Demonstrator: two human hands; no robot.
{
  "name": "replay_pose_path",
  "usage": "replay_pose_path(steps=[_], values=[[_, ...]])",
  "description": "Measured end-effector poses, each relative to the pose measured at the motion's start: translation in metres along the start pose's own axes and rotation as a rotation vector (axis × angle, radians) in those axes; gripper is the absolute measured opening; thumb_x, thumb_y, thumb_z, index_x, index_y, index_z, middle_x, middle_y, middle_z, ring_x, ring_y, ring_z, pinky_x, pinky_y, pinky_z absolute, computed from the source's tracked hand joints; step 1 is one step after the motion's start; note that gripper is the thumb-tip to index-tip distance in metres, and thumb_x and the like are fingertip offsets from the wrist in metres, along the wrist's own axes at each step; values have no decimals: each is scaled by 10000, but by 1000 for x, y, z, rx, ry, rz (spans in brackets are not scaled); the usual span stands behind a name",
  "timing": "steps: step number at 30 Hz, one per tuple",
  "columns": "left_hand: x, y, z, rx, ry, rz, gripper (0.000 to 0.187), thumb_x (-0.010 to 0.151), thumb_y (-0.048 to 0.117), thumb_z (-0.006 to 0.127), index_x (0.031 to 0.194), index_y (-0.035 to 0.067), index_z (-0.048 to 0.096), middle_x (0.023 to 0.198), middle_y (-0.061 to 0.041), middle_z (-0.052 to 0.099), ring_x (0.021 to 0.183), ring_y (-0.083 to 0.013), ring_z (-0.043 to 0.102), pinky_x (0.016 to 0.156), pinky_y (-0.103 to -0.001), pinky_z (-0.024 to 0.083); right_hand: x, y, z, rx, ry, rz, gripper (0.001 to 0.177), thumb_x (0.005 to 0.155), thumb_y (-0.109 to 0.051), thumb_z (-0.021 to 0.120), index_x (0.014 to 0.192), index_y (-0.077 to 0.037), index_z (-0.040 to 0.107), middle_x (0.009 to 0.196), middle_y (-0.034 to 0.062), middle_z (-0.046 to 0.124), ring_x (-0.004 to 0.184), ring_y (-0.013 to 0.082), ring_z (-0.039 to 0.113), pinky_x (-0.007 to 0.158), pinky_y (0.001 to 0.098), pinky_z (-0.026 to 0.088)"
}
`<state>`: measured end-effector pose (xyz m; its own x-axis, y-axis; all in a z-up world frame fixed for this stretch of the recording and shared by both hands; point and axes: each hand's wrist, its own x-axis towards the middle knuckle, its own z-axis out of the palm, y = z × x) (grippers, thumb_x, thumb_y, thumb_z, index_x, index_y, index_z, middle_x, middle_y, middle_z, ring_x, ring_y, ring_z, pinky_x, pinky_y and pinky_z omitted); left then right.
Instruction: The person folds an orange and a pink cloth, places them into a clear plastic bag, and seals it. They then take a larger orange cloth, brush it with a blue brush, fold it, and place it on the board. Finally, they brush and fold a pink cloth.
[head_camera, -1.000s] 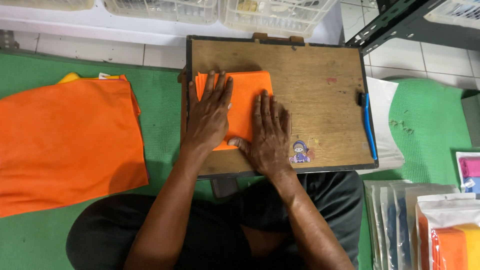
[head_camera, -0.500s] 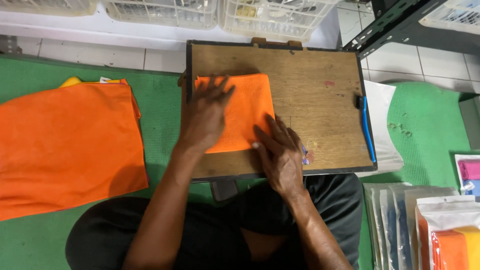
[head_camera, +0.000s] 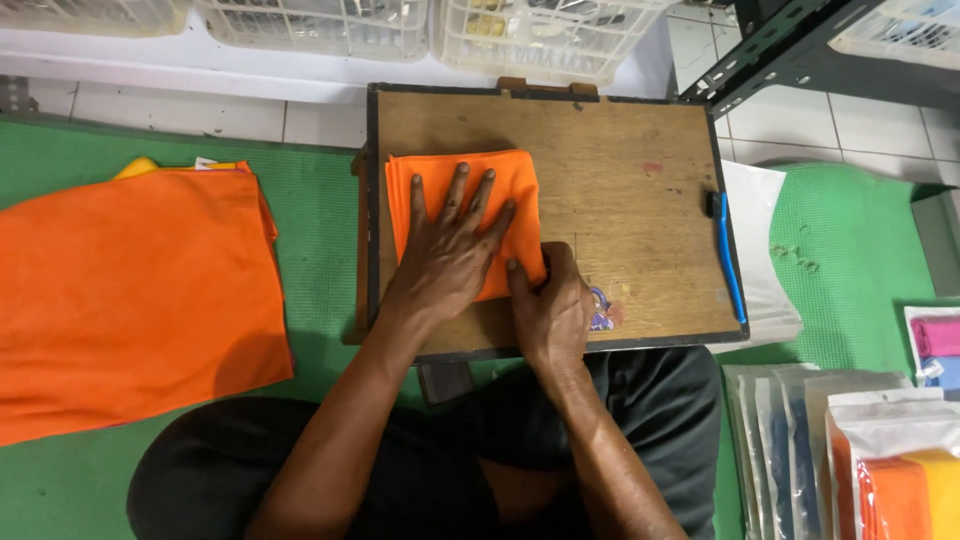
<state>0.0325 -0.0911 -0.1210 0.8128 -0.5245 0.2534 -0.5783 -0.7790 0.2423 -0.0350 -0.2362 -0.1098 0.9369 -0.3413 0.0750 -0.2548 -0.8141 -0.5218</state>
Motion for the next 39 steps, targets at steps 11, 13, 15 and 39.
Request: replay_pose_path(steps=[11,13,15,39], values=[[1,-36,35,-536,235,-409,133,977,312,670,1046,273,777,898,13,673,932,-210,694,838,-348,540,-12,-36,9,344,59,2,525,819,-184,785,1229,-157,457,1080,226,715,1002,504,695,801,581,541],[5,-31,14,-683,201,-524,236,1007,425,597,991,254,759,869,-10,673,881,-203,683,807,-364,528,-15,-34,18,311,153,-122,464,826,-139,779,1212,-126,522,1086,205,718,1006,467,698,803,546,546],[2,-33,-4,-830,162,-634,386,1037,537,524,936,235,742,841,-33,674,830,-197,672,776,-381,515,-15,-31,25,276,251,-242,408,832,-93,772,1196,-96,586,1092,185,722,1010,429,702,804,511,550],[-4,-64,-25,-714,325,-679,356,880,135,791,1208,32,696,916,-110,767,890,-283,765,723,-357,631,-21,-43,32,-80,201,-886,525,916,2,438,1412,-34,607,1468,190,597,1377,347,558,1158,439,447]])
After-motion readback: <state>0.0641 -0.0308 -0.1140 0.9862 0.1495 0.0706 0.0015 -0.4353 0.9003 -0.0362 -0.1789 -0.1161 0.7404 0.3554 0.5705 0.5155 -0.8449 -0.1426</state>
